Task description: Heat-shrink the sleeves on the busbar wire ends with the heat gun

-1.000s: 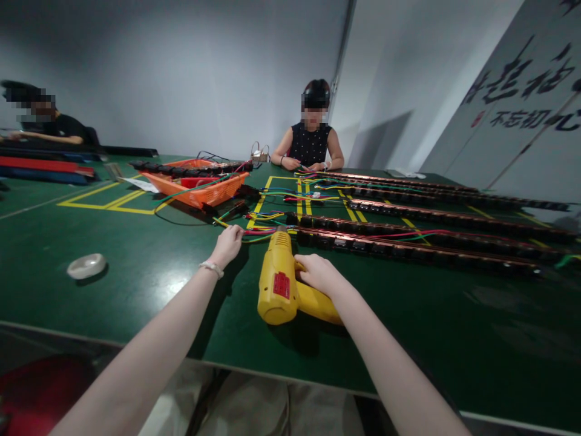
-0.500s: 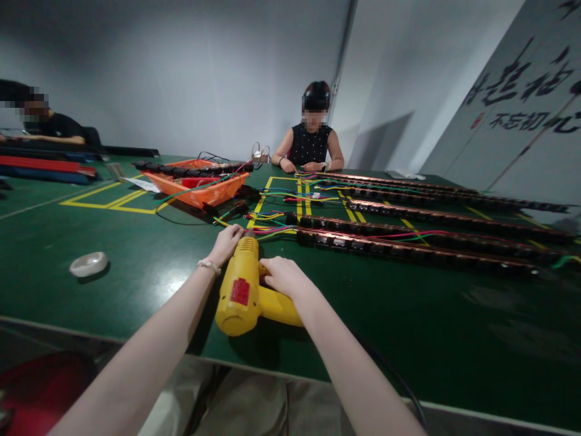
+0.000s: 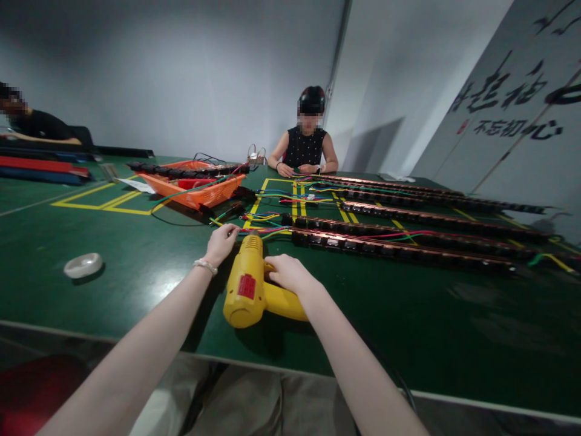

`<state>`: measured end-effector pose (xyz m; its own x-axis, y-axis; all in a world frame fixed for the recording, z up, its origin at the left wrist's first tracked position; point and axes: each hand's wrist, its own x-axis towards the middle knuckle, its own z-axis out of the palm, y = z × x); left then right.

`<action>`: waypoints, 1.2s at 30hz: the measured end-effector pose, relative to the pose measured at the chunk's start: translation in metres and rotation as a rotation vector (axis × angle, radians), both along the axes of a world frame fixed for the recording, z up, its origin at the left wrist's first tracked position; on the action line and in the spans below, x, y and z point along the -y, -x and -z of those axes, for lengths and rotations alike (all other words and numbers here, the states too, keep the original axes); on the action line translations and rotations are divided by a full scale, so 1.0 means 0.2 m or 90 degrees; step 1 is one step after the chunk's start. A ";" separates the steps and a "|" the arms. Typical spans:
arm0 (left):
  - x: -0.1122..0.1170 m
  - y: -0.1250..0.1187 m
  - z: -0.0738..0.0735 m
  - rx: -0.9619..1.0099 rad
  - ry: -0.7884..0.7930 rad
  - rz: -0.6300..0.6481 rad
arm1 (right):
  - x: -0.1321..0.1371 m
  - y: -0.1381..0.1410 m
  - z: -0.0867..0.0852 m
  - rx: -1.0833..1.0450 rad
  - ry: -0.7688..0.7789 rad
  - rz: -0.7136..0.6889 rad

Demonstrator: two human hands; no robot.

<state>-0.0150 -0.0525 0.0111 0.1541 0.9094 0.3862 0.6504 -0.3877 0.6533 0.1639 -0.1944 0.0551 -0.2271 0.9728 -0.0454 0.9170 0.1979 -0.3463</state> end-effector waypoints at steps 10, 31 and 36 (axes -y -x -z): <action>0.02 0.01 -0.01 0.034 0.043 0.022 | 0.02 -0.25 0.03 0.020 -0.022 0.093; -0.02 -0.01 0.02 -0.019 -0.058 0.030 | 0.02 0.07 -0.03 0.066 -0.032 0.012; -0.02 -0.01 0.01 0.045 -0.016 0.062 | 0.01 0.12 -0.03 0.079 -0.045 -0.006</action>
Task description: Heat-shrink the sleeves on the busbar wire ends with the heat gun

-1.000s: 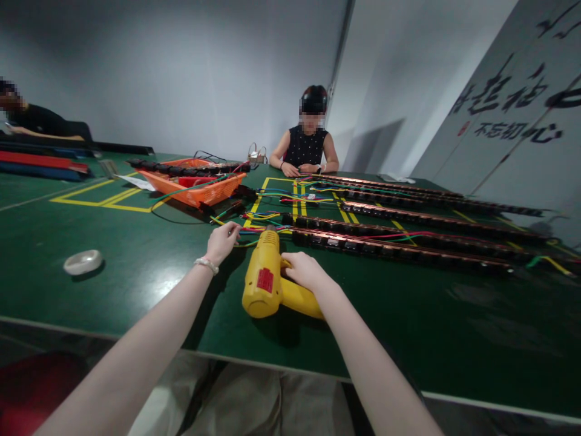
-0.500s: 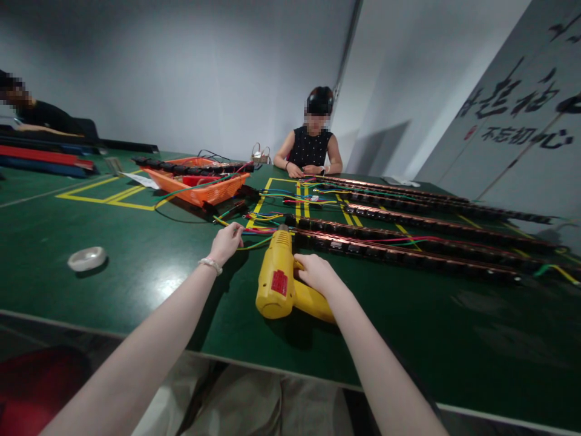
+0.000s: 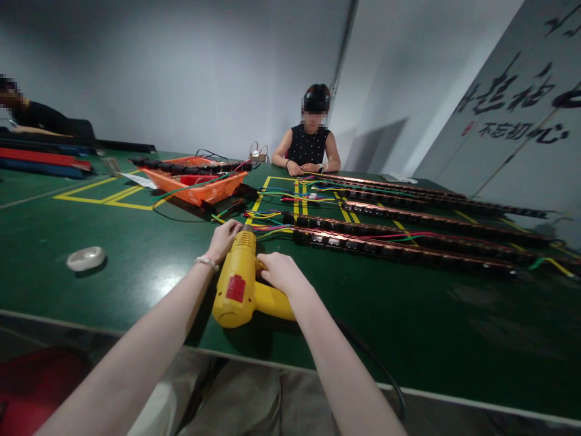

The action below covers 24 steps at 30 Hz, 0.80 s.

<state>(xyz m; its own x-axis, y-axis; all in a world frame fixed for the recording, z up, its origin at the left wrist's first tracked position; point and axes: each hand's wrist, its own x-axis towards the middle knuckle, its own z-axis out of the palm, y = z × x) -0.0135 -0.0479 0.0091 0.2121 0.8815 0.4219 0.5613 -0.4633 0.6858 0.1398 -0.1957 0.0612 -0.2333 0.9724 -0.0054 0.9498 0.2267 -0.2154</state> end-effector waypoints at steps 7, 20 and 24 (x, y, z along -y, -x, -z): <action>-0.01 0.01 0.01 0.025 -0.016 0.010 | -0.01 -0.04 0.03 -0.028 0.002 -0.016; -0.01 0.00 0.04 0.050 -0.050 0.039 | 0.02 -0.36 0.07 -0.061 0.027 0.065; -0.02 0.00 0.04 0.033 -0.021 0.051 | 0.06 -0.45 0.06 -0.052 0.031 0.114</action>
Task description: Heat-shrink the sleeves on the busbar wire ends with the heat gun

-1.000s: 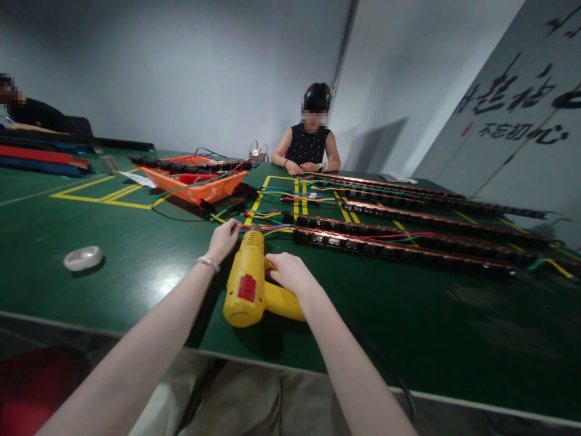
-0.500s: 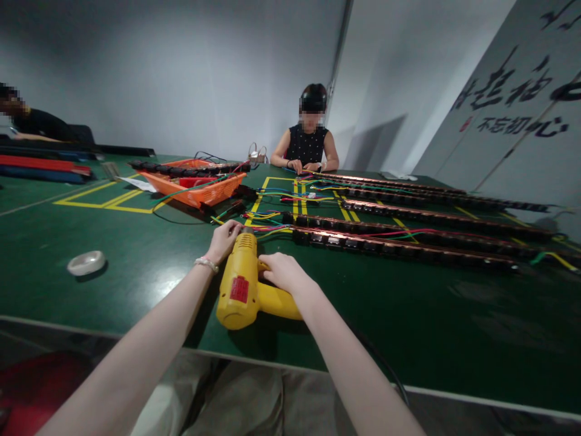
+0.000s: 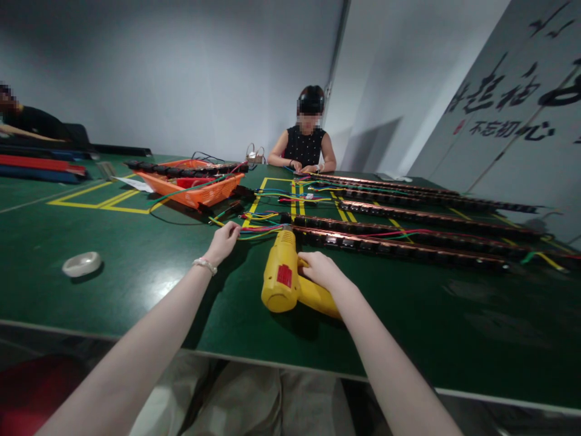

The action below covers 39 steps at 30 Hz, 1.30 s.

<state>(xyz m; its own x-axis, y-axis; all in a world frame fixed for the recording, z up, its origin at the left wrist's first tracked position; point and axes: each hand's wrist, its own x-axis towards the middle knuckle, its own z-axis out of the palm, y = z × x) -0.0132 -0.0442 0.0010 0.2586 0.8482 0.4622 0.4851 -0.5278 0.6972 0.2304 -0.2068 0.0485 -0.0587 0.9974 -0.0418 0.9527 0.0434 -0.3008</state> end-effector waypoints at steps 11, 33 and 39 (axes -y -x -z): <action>0.05 0.00 -0.04 -0.091 0.063 0.012 | 0.04 0.07 -0.03 0.022 0.003 -0.011; 0.04 0.01 -0.05 -0.130 0.080 0.016 | 0.04 0.34 -0.03 0.003 -0.037 -0.145; 0.05 0.00 -0.04 -0.139 0.055 0.002 | 0.02 0.19 -0.03 -0.016 -0.022 -0.083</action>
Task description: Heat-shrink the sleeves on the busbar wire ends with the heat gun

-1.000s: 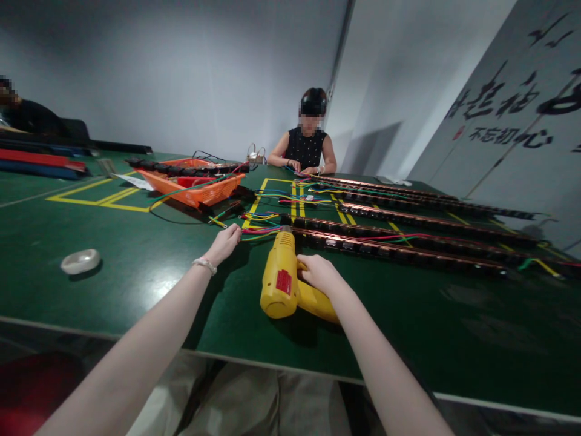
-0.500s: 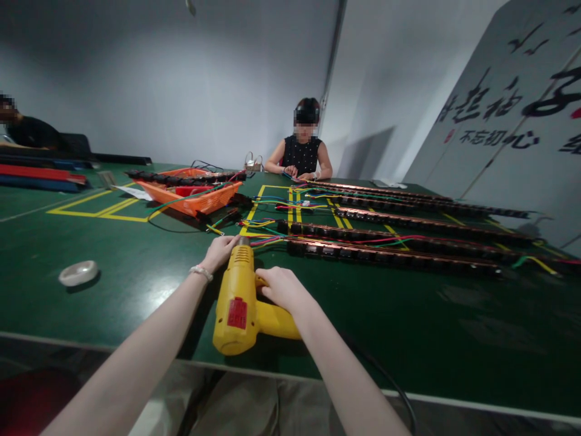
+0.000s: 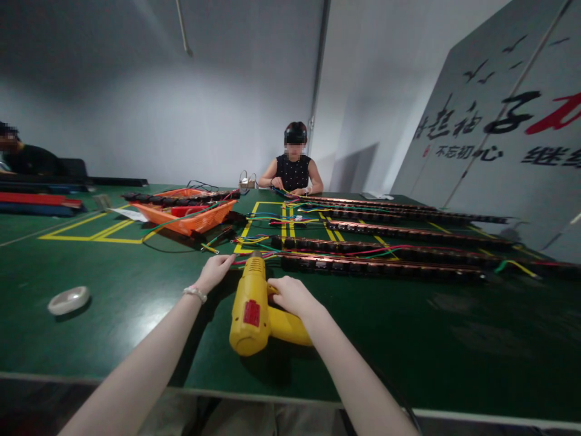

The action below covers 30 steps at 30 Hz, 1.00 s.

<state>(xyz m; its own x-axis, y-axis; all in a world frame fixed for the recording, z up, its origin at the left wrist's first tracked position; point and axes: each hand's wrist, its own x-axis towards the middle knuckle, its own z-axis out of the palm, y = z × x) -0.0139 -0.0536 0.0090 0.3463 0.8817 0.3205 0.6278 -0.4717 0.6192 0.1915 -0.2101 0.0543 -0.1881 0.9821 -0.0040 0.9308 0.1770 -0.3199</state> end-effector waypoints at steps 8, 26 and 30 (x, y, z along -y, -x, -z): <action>0.00 0.00 0.01 0.031 0.002 0.015 | 0.01 -0.12 -0.01 -0.002 0.000 0.058; 0.01 0.00 0.01 0.065 0.023 -0.037 | 0.02 0.13 -0.02 0.049 -0.003 -0.012; -0.01 0.00 0.01 0.093 0.019 -0.017 | -0.01 0.21 -0.01 0.057 -0.015 -0.033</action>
